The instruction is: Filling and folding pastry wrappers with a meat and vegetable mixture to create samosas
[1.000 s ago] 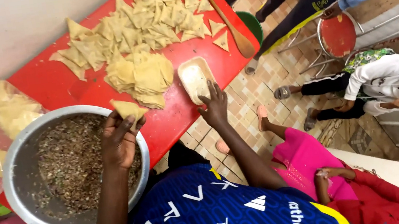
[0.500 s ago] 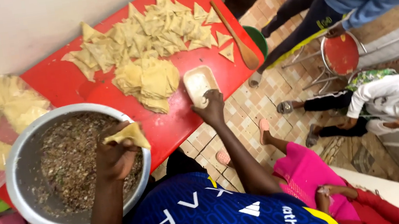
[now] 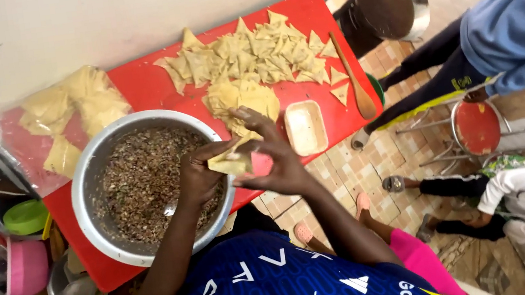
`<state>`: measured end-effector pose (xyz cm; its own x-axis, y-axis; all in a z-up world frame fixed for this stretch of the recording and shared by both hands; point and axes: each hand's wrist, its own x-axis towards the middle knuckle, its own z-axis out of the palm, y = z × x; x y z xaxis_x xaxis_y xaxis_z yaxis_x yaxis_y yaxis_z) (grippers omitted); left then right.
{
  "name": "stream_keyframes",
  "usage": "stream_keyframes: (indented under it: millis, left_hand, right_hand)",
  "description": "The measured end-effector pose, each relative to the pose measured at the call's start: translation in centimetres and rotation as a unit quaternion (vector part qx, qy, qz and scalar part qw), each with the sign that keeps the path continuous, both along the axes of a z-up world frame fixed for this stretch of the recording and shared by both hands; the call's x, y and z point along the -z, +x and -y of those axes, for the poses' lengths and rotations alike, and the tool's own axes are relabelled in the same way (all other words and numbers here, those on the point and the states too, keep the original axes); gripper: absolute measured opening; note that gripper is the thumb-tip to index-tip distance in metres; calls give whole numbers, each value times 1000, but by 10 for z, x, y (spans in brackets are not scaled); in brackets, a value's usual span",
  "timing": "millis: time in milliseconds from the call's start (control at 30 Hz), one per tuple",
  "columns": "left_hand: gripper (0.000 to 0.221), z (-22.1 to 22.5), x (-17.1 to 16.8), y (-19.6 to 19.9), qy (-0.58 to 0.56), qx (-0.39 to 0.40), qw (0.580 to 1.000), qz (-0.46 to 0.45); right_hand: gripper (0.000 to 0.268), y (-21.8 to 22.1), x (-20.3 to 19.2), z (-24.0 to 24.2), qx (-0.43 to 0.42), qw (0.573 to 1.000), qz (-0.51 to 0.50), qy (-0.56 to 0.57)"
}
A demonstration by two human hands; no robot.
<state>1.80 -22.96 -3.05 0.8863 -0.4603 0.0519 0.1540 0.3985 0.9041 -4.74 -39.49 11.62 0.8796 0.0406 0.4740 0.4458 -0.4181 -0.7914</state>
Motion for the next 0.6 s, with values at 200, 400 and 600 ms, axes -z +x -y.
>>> stream_keyframes:
  millis: [200,400,600]
  left_hand:
    - [27,-8,2,2,-114,-105,940,-305]
    - [42,2,-29,-11,-44,-68,979,-185]
    - [43,22,-40,31,174,208,962,-43]
  right_hand:
    - [25,-9,29,-26,120,990,44,-55]
    - [74,-21,128,0,107,924,-213,299]
    - [57,-38,107,33,194,903,-294,246]
